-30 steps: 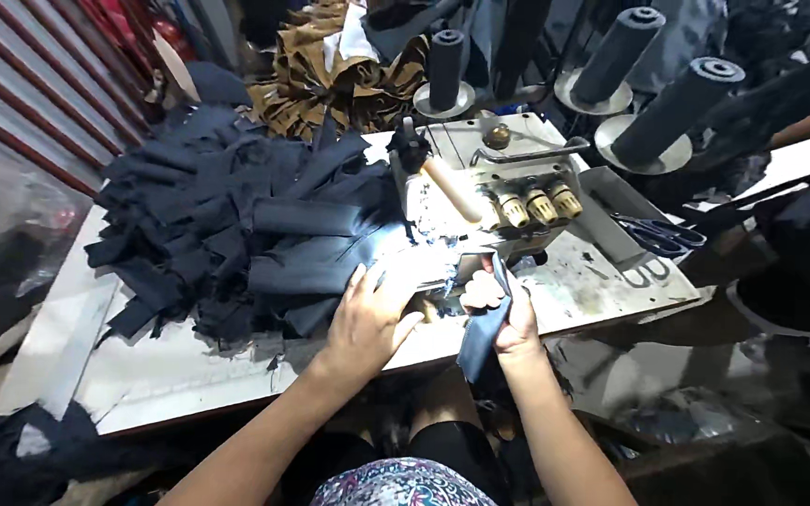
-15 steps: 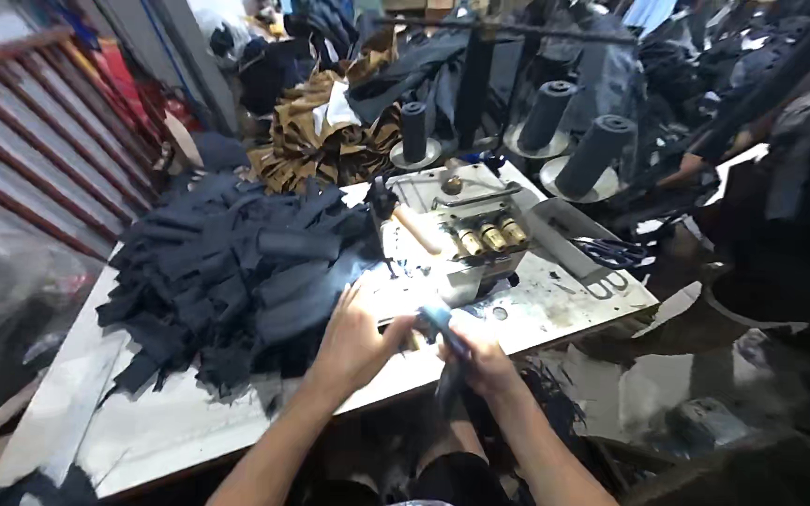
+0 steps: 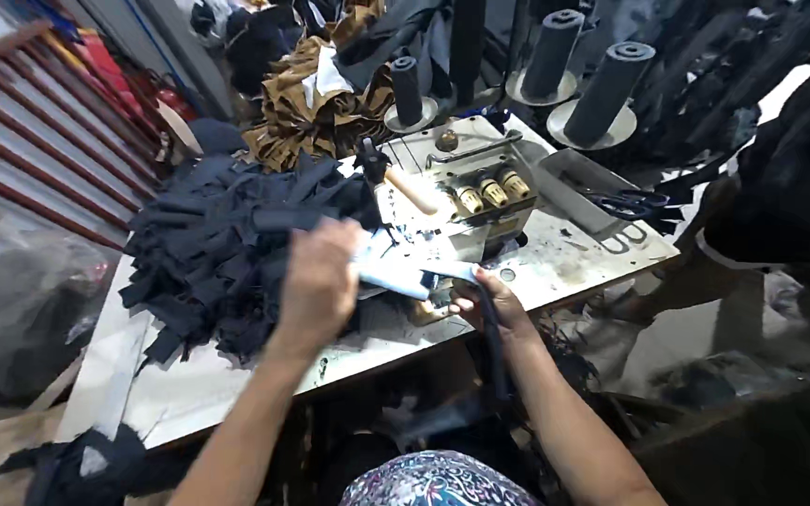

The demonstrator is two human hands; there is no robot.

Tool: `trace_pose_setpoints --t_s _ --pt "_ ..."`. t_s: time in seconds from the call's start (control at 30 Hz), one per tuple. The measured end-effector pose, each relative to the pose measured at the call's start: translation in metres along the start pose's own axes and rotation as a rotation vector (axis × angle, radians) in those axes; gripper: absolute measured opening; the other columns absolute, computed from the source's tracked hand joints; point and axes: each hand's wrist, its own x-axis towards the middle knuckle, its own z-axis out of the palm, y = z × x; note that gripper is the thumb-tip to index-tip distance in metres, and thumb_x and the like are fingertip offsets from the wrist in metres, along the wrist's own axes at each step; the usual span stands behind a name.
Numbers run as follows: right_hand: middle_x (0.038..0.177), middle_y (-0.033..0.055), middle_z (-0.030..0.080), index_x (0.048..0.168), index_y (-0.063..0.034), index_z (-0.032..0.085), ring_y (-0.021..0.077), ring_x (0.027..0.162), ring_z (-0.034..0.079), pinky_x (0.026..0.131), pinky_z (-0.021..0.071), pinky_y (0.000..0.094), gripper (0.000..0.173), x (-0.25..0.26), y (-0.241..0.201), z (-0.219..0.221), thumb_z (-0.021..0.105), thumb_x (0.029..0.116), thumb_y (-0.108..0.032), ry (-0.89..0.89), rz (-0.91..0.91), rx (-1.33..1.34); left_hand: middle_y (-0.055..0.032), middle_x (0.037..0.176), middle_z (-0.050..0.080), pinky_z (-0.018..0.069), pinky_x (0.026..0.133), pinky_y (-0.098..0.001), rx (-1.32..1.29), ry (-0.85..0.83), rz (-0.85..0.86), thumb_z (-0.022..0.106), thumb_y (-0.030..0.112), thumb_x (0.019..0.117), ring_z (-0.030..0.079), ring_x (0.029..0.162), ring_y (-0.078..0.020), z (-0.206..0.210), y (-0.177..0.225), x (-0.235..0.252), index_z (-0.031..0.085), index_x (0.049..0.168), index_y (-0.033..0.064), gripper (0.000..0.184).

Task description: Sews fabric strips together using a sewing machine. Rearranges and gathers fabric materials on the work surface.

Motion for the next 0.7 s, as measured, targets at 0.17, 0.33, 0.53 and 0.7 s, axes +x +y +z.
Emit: trace_pose_setpoints --t_s 0.17,0.33,0.53,0.7 --pt "0.067 -0.0059 0.057 0.095 -0.013 0.069 0.0036 0.054 0.054 0.058 0.0528 0.0199 0.025 -0.001 -0.005 -0.029 0.058 0.1025 -0.034 -0.015 0.034 0.183 -0.0122 0.129 0.069 0.0525 0.102 -0.0495 -0.148 -0.12 0.173 0.056 0.025 0.1009 0.067 0.117 -0.0304 0.055 0.015 -0.025 0.068 0.133 0.0093 0.038" --pt "0.064 -0.0043 0.054 0.095 -0.0095 0.066 0.004 0.051 0.054 0.051 0.0489 0.0172 0.032 0.016 -0.011 -0.021 0.048 0.1067 -0.033 0.014 -0.011 0.354 -0.0108 0.142 0.063 0.0419 0.112 -0.0595 -0.041 -0.181 0.052 0.056 0.041 0.1004 0.055 0.136 -0.0336 0.046 0.03 -0.025 0.069 0.133 0.0111 0.046" --pt "0.062 -0.0042 0.055 0.098 -0.0133 0.067 0.0046 0.05 0.054 0.05 0.0494 0.0183 0.04 0.031 -0.005 -0.016 0.035 0.1096 -0.034 0.122 -0.086 0.373 -0.0077 0.132 0.069 0.043 0.111 -0.0584 0.003 -0.159 -0.034 0.061 0.04 0.097 0.057 0.134 -0.0356 0.051 0.045 -0.016 0.072 0.126 0.0123 0.041" --pt "0.058 -0.0046 0.053 0.098 -0.0135 0.067 0.0062 0.049 0.054 0.051 0.0503 0.0208 0.045 0.033 -0.005 -0.017 0.03 0.1101 -0.036 0.169 -0.086 0.335 -0.0083 0.134 0.068 0.0379 0.116 -0.057 -0.081 -0.142 0.007 0.055 0.042 0.1005 0.055 0.136 -0.034 0.057 0.028 -0.005 0.074 0.122 0.0108 0.043"
